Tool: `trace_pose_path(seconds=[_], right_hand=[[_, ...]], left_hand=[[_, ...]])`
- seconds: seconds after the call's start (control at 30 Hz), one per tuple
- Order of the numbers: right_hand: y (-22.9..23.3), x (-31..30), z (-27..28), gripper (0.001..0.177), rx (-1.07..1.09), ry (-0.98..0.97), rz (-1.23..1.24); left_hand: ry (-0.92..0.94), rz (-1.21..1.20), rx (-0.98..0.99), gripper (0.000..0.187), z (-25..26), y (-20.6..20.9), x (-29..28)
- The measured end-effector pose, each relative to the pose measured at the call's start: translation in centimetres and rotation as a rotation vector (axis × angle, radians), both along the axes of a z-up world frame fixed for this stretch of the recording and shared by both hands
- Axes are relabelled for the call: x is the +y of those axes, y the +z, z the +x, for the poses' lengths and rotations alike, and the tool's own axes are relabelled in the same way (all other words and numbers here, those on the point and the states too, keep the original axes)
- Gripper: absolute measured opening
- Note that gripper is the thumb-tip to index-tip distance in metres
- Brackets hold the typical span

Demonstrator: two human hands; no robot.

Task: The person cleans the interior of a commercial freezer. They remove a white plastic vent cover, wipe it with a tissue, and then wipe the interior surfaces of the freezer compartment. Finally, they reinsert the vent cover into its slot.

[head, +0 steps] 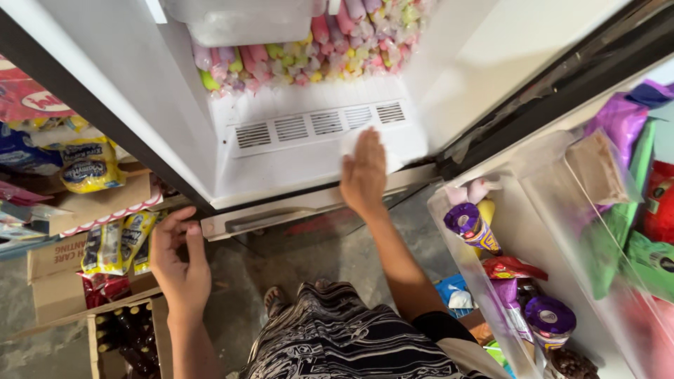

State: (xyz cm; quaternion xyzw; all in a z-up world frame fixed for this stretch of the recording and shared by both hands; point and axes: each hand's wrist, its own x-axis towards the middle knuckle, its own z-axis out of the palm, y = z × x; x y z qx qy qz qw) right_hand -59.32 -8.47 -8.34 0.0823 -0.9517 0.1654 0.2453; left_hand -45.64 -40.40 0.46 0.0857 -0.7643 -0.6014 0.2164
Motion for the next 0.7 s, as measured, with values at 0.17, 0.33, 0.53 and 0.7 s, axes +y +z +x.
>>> trace_pose_path(seconds=[0.17, 0.33, 0.53, 0.7], right_hand=[[1.1, -5.4, 1.3, 0.056, -0.027, 0.117, -0.046], [1.2, -9.1, 1.7, 0.055, -0.072, 0.17, -0.038], [1.8, -13.7, 2.5, 0.056, -0.076, 0.245, -0.048], [2.4, -16.8, 2.9, 0.056, -0.089, 0.339, -0.071]], left_hand=[[-0.047, 0.009, -0.025, 0.02, -0.2, 0.5, 0.4], [-0.012, -0.007, -0.077, 0.02, 0.8, -0.8, -0.8], [0.013, 0.066, -0.1, 0.022, 2.2, -1.5, -2.9], [0.027, 0.058, -0.131, 0.021, 2.8, -1.0, -3.9]])
